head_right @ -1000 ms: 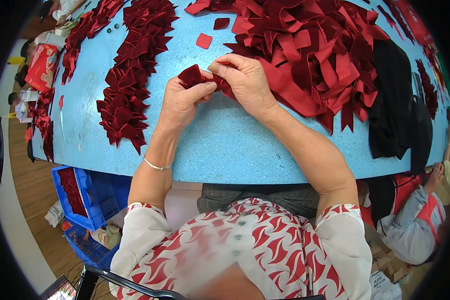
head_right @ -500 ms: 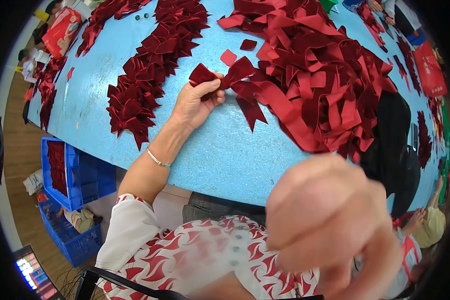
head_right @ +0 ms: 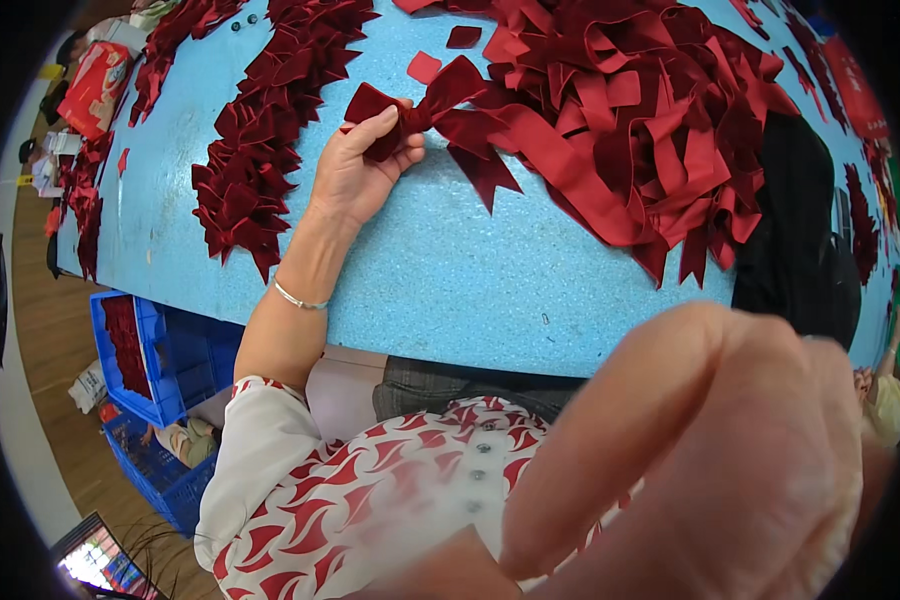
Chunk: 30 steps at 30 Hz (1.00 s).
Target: The person folds ribbon strips into bows by hand, places the completed bows in a row on the table, and takes more ribbons from the pile to fold.
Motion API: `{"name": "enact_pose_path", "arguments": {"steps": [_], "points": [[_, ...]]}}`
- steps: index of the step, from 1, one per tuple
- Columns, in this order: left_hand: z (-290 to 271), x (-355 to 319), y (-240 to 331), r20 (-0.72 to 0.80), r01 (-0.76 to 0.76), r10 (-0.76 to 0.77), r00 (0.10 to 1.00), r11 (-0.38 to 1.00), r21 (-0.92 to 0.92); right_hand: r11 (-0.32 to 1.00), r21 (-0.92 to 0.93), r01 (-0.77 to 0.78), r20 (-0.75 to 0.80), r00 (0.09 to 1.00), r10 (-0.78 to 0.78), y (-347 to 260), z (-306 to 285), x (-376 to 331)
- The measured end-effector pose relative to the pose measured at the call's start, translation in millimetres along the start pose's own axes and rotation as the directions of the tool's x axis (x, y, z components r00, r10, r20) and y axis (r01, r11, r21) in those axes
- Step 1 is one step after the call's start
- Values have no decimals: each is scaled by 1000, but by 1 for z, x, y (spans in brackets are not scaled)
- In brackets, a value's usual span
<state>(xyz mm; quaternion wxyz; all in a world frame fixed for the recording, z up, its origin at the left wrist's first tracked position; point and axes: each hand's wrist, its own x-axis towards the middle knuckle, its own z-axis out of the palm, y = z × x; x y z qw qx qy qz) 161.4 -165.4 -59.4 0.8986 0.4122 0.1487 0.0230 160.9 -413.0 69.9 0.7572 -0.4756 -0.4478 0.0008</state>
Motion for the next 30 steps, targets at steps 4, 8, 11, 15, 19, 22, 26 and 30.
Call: {"name": "enact_pose_path", "arguments": {"steps": [4,8,11,15,19,22,26,30], "points": [[3,-5,1,28,-7,8,1000,1000,-14,995,-51,-86,-57,995,83,10,-7,7],[0,-6,-1,39,7,-8,999,1000,18,776,-517,-362,-236,931,277,80,-15,4],[3,-11,-3,54,19,-21,998,999,33,728,-566,-387,-256,922,291,119,-20,-18],[9,-7,-2,120,-21,10,993,995,94,807,-296,-511,-211,859,466,131,-13,-21],[15,-12,-8,163,-47,13,986,977,207,766,52,-641,-134,756,641,121,-3,-18],[13,-12,-8,197,-67,16,980,965,255,721,161,-673,-148,706,692,119,-4,-17],[5,-6,-8,43,-499,513,857,806,319,690,84,-719,-234,659,715,120,-15,-32],[13,-28,20,293,-868,819,493,441,228,696,-24,-718,-229,681,695,127,-23,-31]]}}
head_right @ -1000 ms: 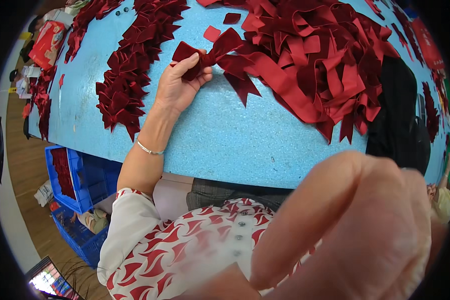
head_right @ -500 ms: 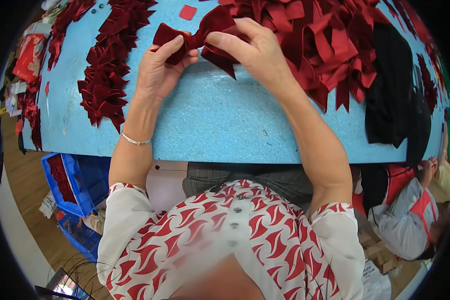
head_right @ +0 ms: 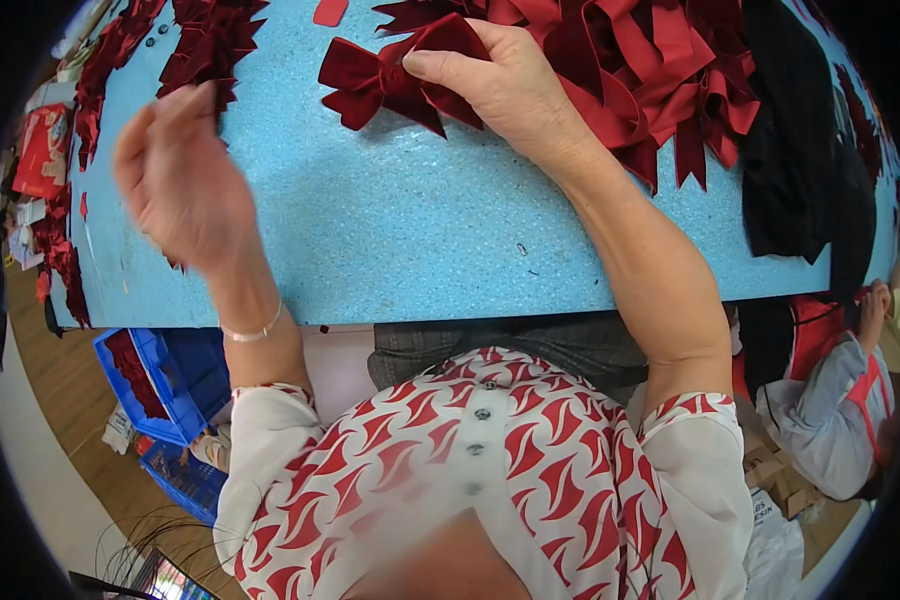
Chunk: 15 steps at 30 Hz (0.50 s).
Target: The person folds ribbon strips into bows by hand, places the completed bows in a row on the table, and takes more ribbons from the pile to fold.
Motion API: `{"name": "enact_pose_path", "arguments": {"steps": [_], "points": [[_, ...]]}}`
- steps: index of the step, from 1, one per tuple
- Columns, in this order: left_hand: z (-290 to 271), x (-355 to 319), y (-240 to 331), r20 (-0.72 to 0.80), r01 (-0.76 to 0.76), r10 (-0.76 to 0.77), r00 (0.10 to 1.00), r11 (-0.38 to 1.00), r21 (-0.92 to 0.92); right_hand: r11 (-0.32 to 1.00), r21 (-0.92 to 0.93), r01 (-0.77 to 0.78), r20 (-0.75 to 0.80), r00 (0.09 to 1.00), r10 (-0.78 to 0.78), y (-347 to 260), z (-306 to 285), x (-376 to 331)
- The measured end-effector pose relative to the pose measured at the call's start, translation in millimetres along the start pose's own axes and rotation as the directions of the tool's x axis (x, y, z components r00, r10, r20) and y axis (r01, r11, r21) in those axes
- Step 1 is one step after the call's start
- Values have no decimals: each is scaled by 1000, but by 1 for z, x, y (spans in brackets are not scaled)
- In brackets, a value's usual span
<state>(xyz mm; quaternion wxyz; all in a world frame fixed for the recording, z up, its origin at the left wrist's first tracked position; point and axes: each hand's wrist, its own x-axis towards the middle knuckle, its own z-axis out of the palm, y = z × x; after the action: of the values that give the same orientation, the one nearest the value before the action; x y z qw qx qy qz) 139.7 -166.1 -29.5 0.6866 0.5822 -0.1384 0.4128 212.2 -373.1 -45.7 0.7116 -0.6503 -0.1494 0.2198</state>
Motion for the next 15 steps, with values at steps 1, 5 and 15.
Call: {"name": "enact_pose_path", "arguments": {"steps": [1,5,15], "points": [[6,0,17,78,-75,82,994,994,-83,998,40,-42,5,999,42,-7,2,-2],[23,3,91,333,74,-30,943,990,-121,995,75,-61,40,997,58,-21,9,-9],[49,-5,94,162,129,-129,978,992,11,995,83,-55,-18,998,57,-18,6,-12]]}}
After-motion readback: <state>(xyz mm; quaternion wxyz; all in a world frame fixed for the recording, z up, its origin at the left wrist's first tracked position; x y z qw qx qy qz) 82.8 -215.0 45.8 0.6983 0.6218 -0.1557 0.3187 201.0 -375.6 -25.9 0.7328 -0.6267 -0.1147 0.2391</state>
